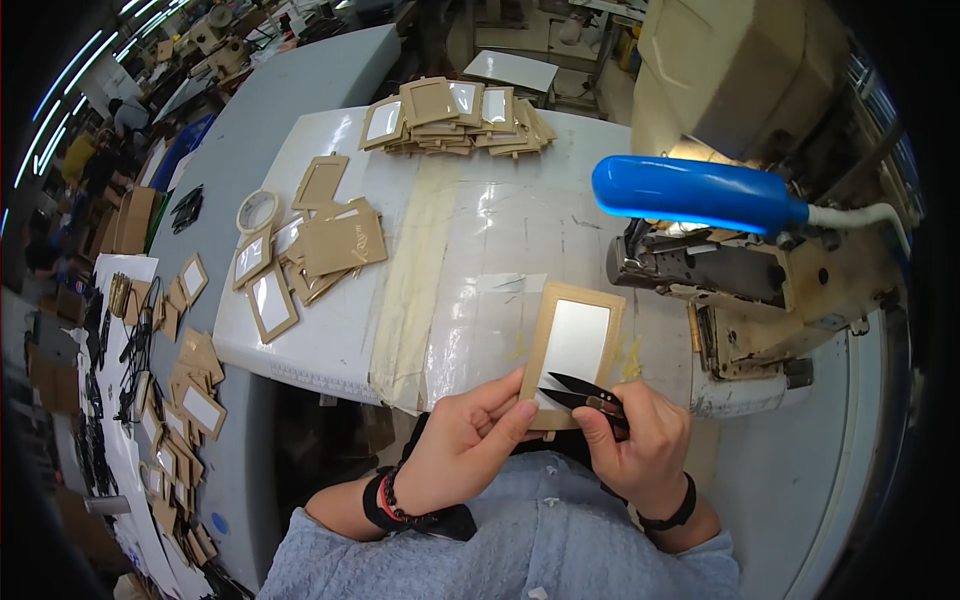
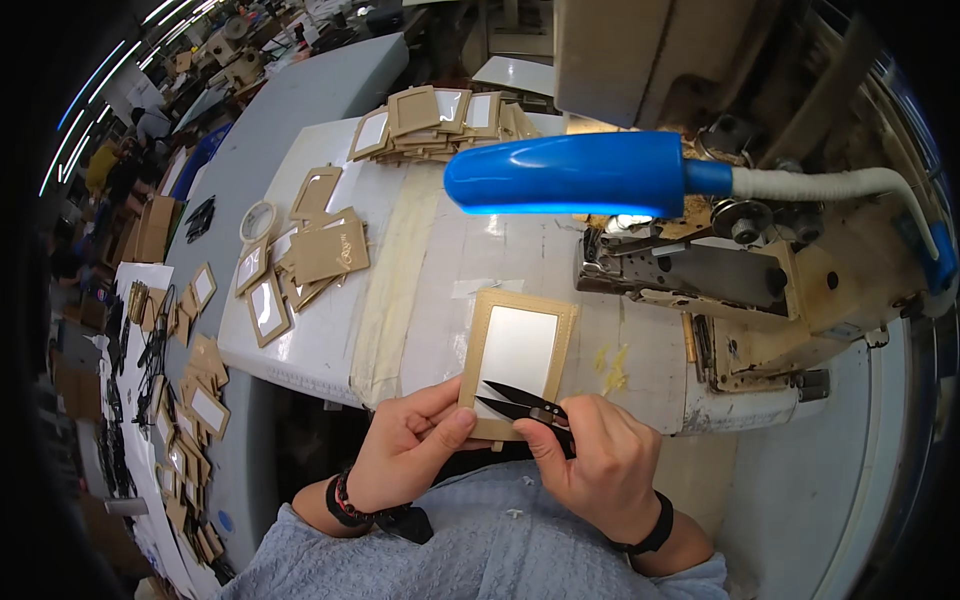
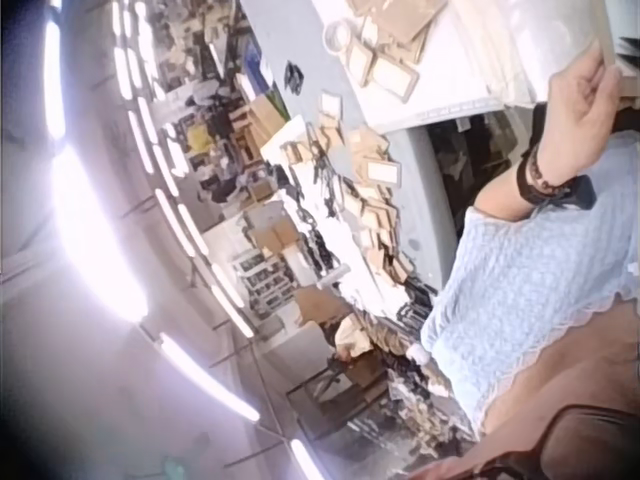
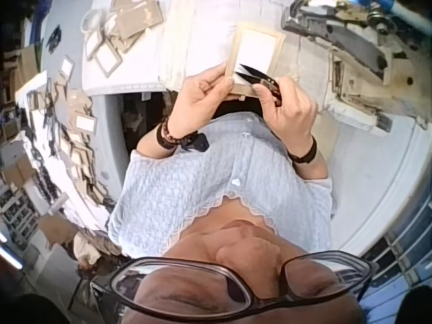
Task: The person uses a utility knife to trim the edges of a white insert on a cardboard frame. They then use a wooden tool to smooth the edges and apply a strip of yellow tape to the frame's border. The person handles the frame one at a time, performing precise cutting and taping actions.
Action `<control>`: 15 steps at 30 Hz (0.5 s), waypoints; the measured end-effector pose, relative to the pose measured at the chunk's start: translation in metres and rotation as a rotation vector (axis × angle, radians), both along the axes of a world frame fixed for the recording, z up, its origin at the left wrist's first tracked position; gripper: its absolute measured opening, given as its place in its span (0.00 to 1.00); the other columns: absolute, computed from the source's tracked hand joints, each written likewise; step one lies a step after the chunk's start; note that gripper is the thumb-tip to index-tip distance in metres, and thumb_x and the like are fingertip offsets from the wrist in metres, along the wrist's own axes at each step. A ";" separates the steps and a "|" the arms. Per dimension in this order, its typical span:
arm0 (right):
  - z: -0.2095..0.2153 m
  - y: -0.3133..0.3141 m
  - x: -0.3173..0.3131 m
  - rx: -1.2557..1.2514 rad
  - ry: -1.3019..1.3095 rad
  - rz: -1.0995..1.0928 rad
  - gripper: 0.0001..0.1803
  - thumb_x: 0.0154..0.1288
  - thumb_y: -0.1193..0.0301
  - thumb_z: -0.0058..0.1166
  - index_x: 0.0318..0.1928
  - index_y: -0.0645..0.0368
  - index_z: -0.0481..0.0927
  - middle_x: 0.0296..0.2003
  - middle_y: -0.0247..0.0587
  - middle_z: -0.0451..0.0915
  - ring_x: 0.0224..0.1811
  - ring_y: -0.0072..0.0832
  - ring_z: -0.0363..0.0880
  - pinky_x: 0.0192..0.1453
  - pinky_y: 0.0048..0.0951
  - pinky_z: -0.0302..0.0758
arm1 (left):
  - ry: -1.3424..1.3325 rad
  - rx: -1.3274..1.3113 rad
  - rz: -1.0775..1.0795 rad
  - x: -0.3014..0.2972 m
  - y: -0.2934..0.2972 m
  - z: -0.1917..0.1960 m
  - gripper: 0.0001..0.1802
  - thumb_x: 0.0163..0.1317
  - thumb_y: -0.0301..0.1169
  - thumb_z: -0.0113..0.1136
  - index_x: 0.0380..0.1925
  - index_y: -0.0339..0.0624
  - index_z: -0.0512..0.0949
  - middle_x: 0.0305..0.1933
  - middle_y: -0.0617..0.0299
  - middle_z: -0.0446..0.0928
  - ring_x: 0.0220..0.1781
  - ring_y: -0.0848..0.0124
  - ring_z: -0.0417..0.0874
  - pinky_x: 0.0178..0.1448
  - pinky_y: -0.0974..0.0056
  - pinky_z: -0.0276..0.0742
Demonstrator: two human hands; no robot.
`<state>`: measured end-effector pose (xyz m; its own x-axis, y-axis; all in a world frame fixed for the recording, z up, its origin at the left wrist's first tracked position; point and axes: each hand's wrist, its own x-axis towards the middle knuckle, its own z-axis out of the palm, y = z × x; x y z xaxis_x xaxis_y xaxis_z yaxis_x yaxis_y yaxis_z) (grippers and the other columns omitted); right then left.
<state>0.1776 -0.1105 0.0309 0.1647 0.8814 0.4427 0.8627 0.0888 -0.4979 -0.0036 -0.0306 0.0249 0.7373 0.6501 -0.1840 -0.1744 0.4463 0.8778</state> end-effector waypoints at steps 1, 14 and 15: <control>0.000 0.000 0.000 0.001 -0.003 0.003 0.20 0.60 0.58 0.66 0.26 0.59 0.72 0.18 0.39 0.71 0.17 0.36 0.73 0.19 0.33 0.67 | 0.001 0.001 0.001 0.000 0.000 0.000 0.26 0.75 0.26 0.46 0.70 0.30 0.58 0.58 0.54 0.76 0.55 0.74 0.78 0.60 0.68 0.78; 0.000 0.004 -0.001 0.037 -0.036 0.018 0.20 0.61 0.58 0.65 0.24 0.57 0.72 0.17 0.38 0.71 0.16 0.35 0.73 0.18 0.33 0.67 | 0.004 0.033 0.035 0.001 -0.003 0.000 0.25 0.75 0.26 0.47 0.69 0.30 0.60 0.54 0.57 0.78 0.50 0.79 0.78 0.54 0.72 0.76; 0.000 0.005 -0.001 0.034 -0.039 0.021 0.20 0.61 0.58 0.65 0.24 0.57 0.72 0.17 0.38 0.71 0.15 0.35 0.73 0.18 0.33 0.67 | 0.008 0.054 0.047 0.002 -0.004 0.001 0.25 0.75 0.26 0.47 0.69 0.30 0.61 0.52 0.58 0.79 0.48 0.81 0.78 0.51 0.74 0.77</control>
<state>0.1767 -0.1059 0.0314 0.1288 0.8687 0.4782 0.8790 0.1232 -0.4606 -0.0018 -0.0342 0.0255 0.7043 0.6931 -0.1535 -0.1871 0.3899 0.9017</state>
